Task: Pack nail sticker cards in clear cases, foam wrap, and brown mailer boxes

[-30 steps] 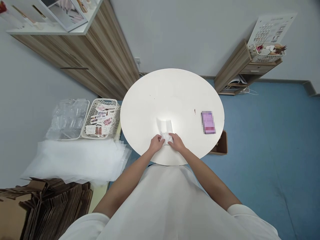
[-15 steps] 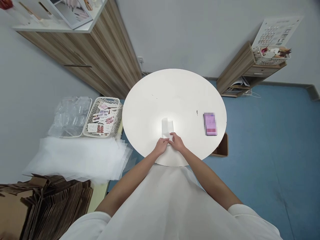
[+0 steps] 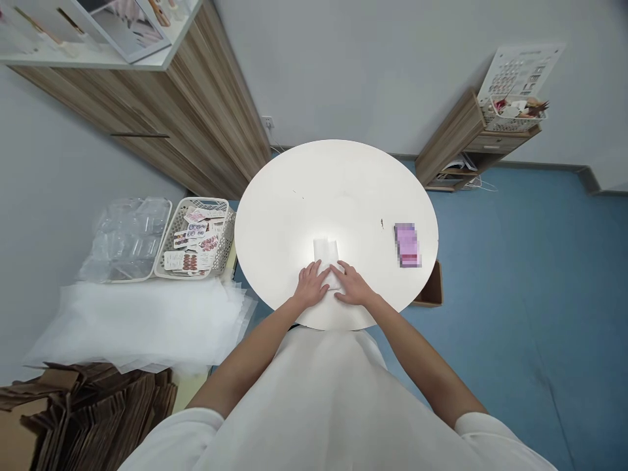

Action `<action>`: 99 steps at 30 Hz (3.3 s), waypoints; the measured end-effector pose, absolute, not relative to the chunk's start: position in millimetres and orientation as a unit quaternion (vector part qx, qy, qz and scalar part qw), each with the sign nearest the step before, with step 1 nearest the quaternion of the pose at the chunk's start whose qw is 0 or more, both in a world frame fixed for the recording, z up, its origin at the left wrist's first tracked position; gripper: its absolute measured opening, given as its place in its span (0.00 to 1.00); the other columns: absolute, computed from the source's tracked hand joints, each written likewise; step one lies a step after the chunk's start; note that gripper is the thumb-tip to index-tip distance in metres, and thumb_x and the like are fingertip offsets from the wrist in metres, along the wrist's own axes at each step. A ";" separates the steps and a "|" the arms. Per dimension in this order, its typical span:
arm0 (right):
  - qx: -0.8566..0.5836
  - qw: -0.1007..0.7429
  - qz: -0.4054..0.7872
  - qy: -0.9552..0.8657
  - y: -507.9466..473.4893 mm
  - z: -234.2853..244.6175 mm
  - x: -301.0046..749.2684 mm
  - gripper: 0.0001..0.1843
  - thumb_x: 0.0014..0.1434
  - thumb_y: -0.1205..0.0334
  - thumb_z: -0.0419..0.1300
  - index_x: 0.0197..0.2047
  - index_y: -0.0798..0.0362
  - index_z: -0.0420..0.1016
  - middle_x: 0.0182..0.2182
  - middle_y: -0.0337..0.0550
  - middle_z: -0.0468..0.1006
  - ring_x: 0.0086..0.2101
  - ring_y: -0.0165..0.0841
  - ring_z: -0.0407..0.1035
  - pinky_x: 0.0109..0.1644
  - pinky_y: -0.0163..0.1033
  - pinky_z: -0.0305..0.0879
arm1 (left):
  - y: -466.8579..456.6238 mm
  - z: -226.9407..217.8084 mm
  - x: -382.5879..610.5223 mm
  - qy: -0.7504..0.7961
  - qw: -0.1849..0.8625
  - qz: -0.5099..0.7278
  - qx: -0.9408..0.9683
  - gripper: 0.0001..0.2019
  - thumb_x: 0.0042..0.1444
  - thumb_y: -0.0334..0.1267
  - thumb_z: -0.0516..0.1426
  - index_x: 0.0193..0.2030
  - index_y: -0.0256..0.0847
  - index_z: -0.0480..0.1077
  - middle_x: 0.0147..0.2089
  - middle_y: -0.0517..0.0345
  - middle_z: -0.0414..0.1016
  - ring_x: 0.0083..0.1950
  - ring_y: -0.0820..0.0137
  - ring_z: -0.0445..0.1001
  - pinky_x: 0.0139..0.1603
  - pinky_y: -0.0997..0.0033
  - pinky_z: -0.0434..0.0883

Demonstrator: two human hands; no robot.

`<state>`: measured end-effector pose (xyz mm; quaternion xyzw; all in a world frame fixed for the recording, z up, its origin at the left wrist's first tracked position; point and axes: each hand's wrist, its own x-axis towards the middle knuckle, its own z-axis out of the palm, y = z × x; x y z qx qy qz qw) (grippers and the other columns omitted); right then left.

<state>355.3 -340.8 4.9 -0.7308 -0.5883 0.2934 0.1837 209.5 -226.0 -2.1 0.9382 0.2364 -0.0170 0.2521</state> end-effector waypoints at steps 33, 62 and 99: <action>-0.817 0.303 0.395 -0.291 -306.9 -3.6 360.5 0.20 0.53 0.48 0.49 0.45 0.52 0.61 0.30 0.40 0.68 0.31 0.32 0.65 0.34 0.37 0.61 | -223.8 -5.0 214.0 0.462 0.461 0.041 0.756 0.15 0.51 0.42 0.53 0.44 0.41 0.60 0.42 0.54 0.68 0.30 0.73 0.70 0.35 0.68 0.68; -0.777 0.350 0.438 -0.285 -326.8 0.8 347.6 0.24 0.51 0.63 0.51 0.53 0.46 0.61 0.48 0.44 0.64 0.37 0.32 0.67 0.42 0.42 0.67 | -236.4 -11.2 212.9 0.522 0.495 0.134 0.681 0.16 0.51 0.36 0.54 0.48 0.40 0.63 0.45 0.53 0.69 0.34 0.72 0.72 0.37 0.67 0.71; -0.717 0.399 0.486 -0.301 -99.3 0.0 235.9 0.37 0.45 0.64 0.57 0.59 0.46 0.52 0.57 0.43 0.55 0.53 0.37 0.55 0.49 0.41 0.62 | -25.4 -19.8 99.2 0.459 0.476 0.188 0.726 0.32 0.43 0.26 0.51 0.59 0.39 0.53 0.62 0.51 0.54 0.61 0.63 0.54 0.61 0.61 0.55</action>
